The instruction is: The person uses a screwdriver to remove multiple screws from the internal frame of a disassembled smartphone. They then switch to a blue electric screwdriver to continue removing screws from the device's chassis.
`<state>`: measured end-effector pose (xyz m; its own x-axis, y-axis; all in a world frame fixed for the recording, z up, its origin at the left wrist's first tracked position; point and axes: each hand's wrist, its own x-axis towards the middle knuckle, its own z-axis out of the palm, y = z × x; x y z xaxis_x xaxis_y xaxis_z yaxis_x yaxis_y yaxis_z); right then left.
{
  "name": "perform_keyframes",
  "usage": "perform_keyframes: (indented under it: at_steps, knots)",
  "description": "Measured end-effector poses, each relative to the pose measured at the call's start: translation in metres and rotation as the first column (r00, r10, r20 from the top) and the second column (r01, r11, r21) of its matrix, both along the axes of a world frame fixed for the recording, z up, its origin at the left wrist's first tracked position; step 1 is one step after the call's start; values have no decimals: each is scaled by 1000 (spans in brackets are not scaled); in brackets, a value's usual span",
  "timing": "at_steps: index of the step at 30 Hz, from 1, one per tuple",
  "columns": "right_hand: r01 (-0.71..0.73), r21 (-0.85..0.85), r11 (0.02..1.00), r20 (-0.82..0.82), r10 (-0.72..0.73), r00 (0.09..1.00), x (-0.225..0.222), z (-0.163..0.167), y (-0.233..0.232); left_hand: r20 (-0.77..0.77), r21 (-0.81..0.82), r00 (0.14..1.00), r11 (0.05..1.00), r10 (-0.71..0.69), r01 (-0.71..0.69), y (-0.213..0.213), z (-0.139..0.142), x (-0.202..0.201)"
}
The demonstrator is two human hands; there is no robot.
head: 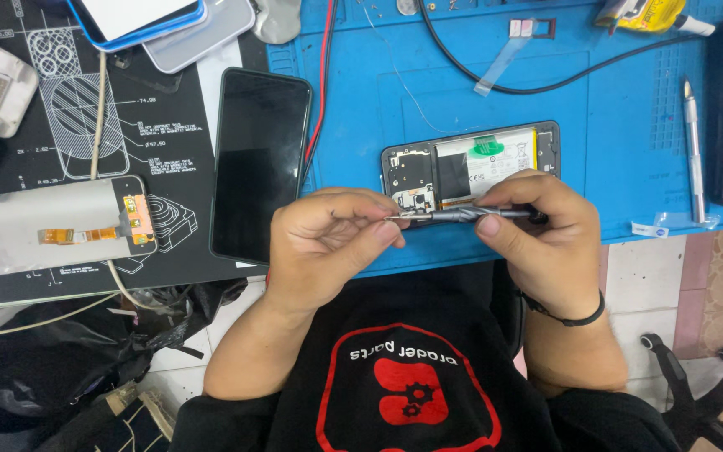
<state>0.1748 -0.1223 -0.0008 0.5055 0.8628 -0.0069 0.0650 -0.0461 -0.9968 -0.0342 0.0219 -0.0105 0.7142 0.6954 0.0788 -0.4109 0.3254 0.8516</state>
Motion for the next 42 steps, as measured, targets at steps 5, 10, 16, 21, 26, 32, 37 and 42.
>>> perform_keyframes:
  at_steps: [5, 10, 16, 21, 26, 32, 37, 42]
  knots:
    - [30, -13, 999, -72, -30, 997, -2, -1, 1, 10, 31, 1000, 999, 7, -7, 1, 2, 0]
    - [38, -12, 999, -82, -39, 996, -2, -1, 1, -82, 10, 996, 999, 40, -40, 2, 3, -2]
    - [28, 17, 999, -106, -26, 994, -1, 2, -2, -14, 242, 996, 967, 87, -81, 6, 8, -1]
    - [-36, -5, 999, 2, 36, 999, 7, 7, -4, -101, 447, 991, 894, 85, -31, 15, 21, -1]
    - [-73, -43, 996, 96, 77, 992, 17, 15, -6, -153, 535, 986, 845, 66, 26, 20, 31, -2]
    - [-92, -66, 994, 131, 100, 986, 24, 25, -7, -175, 605, 982, 794, 70, 51, 21, 34, -2]
    - [-101, -102, 990, 151, 116, 982, 25, 30, -5, -195, 625, 978, 778, 72, 67, 21, 35, -2]
    - [-98, -113, 989, 188, 118, 975, 24, 34, -4, -215, 648, 970, 760, 112, 56, 19, 37, -1]
